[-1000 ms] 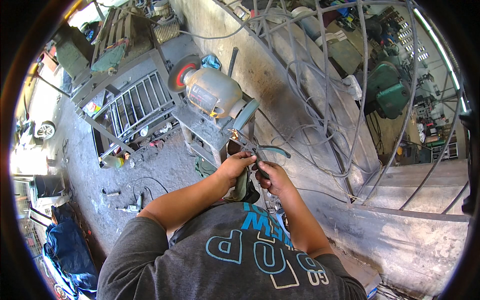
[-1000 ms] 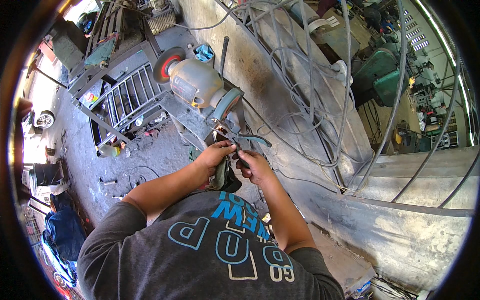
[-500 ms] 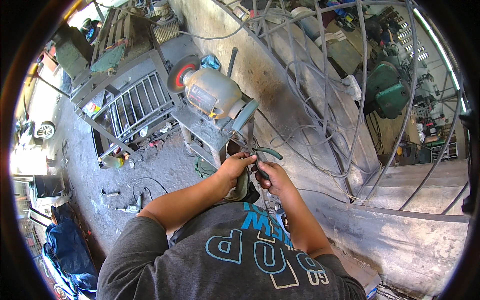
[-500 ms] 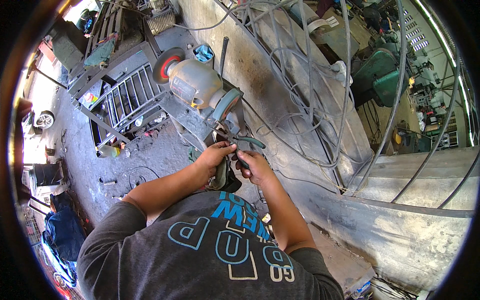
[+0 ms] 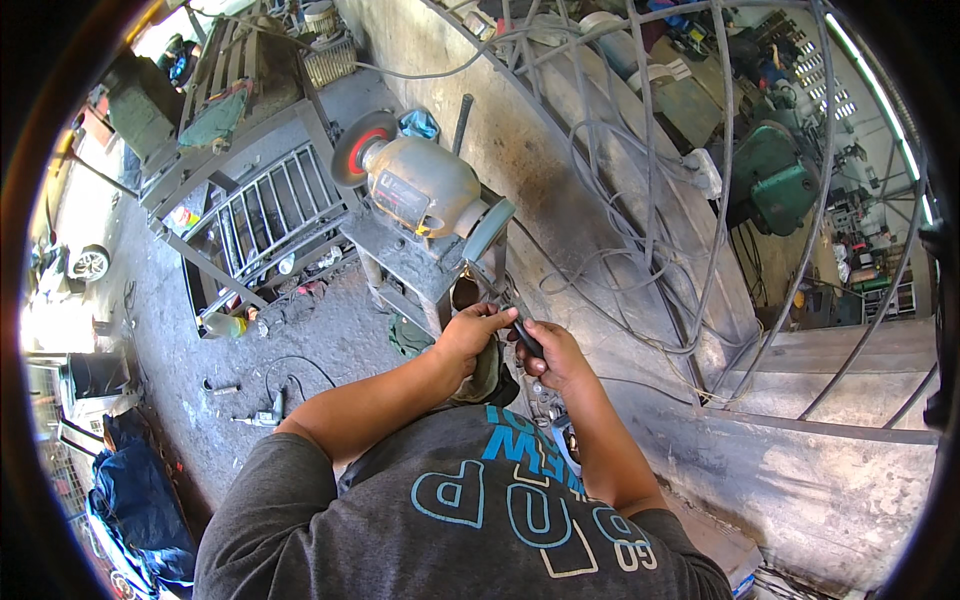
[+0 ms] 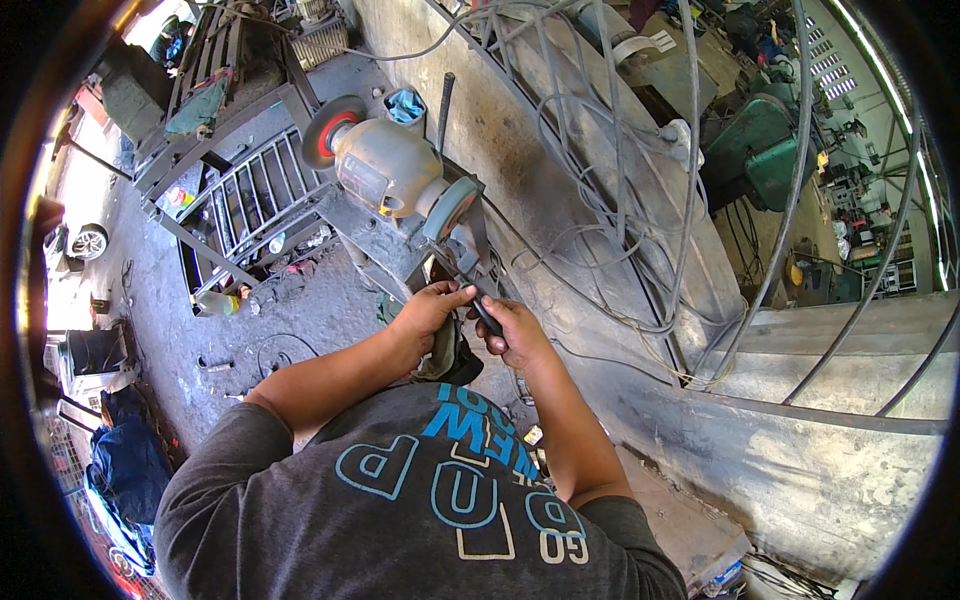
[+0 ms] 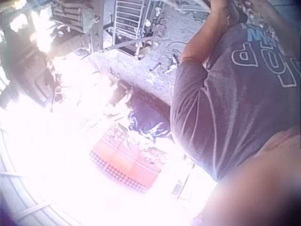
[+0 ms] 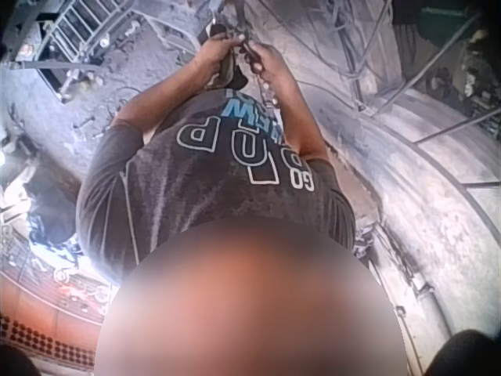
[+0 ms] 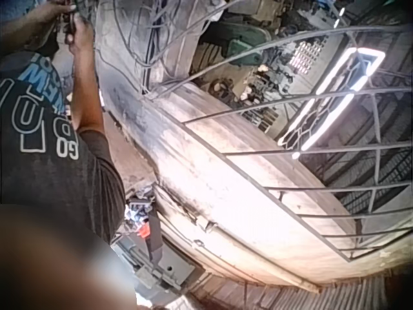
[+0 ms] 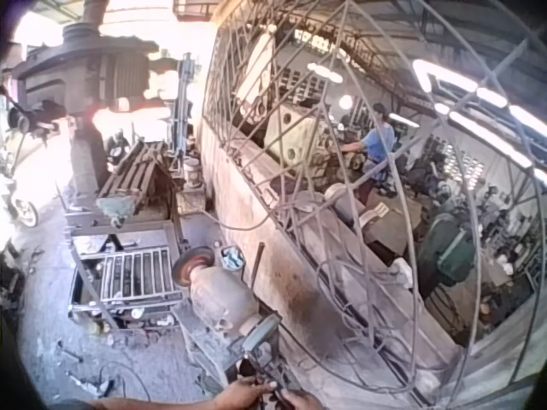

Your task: The person sharpens a pair of pliers on a bench grinder, then walks to an outdoor area and sits on the floor to work on a small metal part using the pliers. The person manipulates the part with the pliers and occasionally inspects it.

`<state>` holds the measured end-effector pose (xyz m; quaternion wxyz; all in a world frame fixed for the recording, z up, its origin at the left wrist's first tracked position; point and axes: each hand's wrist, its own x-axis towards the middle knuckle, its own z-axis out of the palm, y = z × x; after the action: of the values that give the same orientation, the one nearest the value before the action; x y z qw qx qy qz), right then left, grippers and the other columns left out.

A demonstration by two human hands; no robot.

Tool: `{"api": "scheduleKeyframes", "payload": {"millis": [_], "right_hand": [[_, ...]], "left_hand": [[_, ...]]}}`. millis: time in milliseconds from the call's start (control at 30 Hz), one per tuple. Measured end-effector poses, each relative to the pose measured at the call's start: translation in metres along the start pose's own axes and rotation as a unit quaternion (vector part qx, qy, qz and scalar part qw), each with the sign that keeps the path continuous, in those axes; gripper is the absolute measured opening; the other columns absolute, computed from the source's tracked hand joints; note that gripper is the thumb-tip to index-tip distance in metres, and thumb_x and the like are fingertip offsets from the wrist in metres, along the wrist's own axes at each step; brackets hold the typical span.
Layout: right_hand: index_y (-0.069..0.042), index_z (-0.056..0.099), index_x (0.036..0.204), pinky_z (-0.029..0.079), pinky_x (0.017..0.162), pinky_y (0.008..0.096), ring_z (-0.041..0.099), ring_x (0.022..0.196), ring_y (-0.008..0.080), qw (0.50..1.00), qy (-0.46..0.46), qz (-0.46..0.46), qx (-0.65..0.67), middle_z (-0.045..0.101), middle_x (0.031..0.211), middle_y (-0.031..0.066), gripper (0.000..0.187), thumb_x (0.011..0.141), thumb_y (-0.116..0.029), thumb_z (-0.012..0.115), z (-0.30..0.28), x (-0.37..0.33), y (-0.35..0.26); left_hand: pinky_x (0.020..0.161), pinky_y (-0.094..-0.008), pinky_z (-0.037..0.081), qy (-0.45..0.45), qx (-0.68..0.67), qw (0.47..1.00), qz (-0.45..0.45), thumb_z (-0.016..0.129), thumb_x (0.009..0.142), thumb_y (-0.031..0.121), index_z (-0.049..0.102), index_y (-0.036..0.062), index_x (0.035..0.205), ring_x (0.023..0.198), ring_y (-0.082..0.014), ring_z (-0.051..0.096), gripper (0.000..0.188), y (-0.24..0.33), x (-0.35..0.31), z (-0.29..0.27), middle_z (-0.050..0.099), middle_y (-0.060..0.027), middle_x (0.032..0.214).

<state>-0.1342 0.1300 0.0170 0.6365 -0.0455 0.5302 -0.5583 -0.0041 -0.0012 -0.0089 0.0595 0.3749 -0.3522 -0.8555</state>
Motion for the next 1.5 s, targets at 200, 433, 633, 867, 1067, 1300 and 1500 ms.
{"api": "scheduleKeyframes", "payload": {"millis": [200,433,633,867,1067,1300,1500], "right_hand": [[0.002,0.063,0.100,0.029,0.037,0.0214,0.038,0.040,0.0072,1.000,-0.001,-0.006,0.004,0.060,0.069,0.0069,0.039,0.099,-0.037,0.060,0.000,-0.002,-0.004],[0.002,0.063,0.099,0.029,0.037,0.0212,0.038,0.040,0.0069,1.000,0.009,-0.008,-0.006,0.059,0.069,0.0061,0.040,0.099,-0.037,0.059,0.003,-0.006,-0.009],[0.001,0.062,0.099,0.029,0.039,0.0211,0.037,0.041,0.0066,1.000,0.010,-0.016,-0.025,0.057,0.069,0.0047,0.040,0.098,-0.039,0.062,0.005,-0.007,-0.009],[-0.004,0.060,0.100,0.026,0.041,0.0234,0.037,0.045,0.0068,0.999,-0.004,-0.028,-0.035,0.053,0.068,0.0015,0.037,0.096,-0.040,0.065,0.008,-0.005,0.003],[-0.007,0.058,0.101,0.028,0.045,0.0232,0.040,0.051,0.0068,0.998,-0.001,-0.048,-0.031,0.049,0.068,-0.0018,0.031,0.098,-0.037,0.065,0.016,-0.002,0.021],[-0.008,0.058,0.101,0.033,0.048,0.0232,0.040,0.053,0.0068,0.997,0.028,-0.070,-0.021,0.048,0.068,-0.0039,0.026,0.099,-0.033,0.064,0.021,0.005,0.043],[-0.005,0.060,0.107,0.034,0.049,0.0239,0.042,0.055,0.0066,0.991,0.061,-0.087,-0.080,0.053,0.072,-0.0025,0.026,0.099,-0.028,0.065,0.019,0.006,0.044]], "left_hand": [[0.065,-0.0335,0.049,0.017,-0.005,1.000,0.001,0.075,0.091,0.030,0.059,0.0066,0.096,0.076,-0.0175,0.059,0.029,0.001,0.001,0.004,0.065,-0.0076,0.090],[0.058,-0.0336,0.047,0.039,-0.037,0.999,-0.005,0.076,0.090,0.028,0.057,0.0079,0.089,0.069,-0.0169,0.057,0.027,0.012,-0.013,0.016,0.063,-0.0065,0.082],[0.053,-0.0327,0.045,0.029,-0.041,0.999,-0.016,0.075,0.090,0.026,0.058,0.0084,0.087,0.065,-0.0165,0.056,0.025,0.019,-0.020,0.020,0.061,-0.0049,0.078],[0.054,-0.0355,0.050,0.017,-0.056,0.998,-0.007,0.073,0.091,0.019,0.060,0.0062,0.090,0.062,-0.0179,0.059,0.018,0.013,-0.016,0.012,0.062,-0.0044,0.077],[0.059,-0.0395,0.056,0.011,-0.078,0.996,-0.030,0.071,0.091,0.015,0.062,0.0035,0.094,0.066,-0.0215,0.065,0.015,0.010,-0.016,0.002,0.065,-0.0074,0.079],[0.058,-0.0409,0.057,0.012,-0.107,0.993,-0.047,0.069,0.091,0.012,0.063,0.0015,0.097,0.068,-0.0228,0.066,0.013,0.010,-0.019,-0.003,0.065,-0.0087,0.081],[0.063,-0.0367,0.056,0.005,-0.093,0.995,-0.036,0.068,0.092,0.011,0.064,0.0001,0.103,0.071,-0.0199,0.066,0.016,0.008,-0.018,-0.005,0.066,-0.0075,0.085]]}}
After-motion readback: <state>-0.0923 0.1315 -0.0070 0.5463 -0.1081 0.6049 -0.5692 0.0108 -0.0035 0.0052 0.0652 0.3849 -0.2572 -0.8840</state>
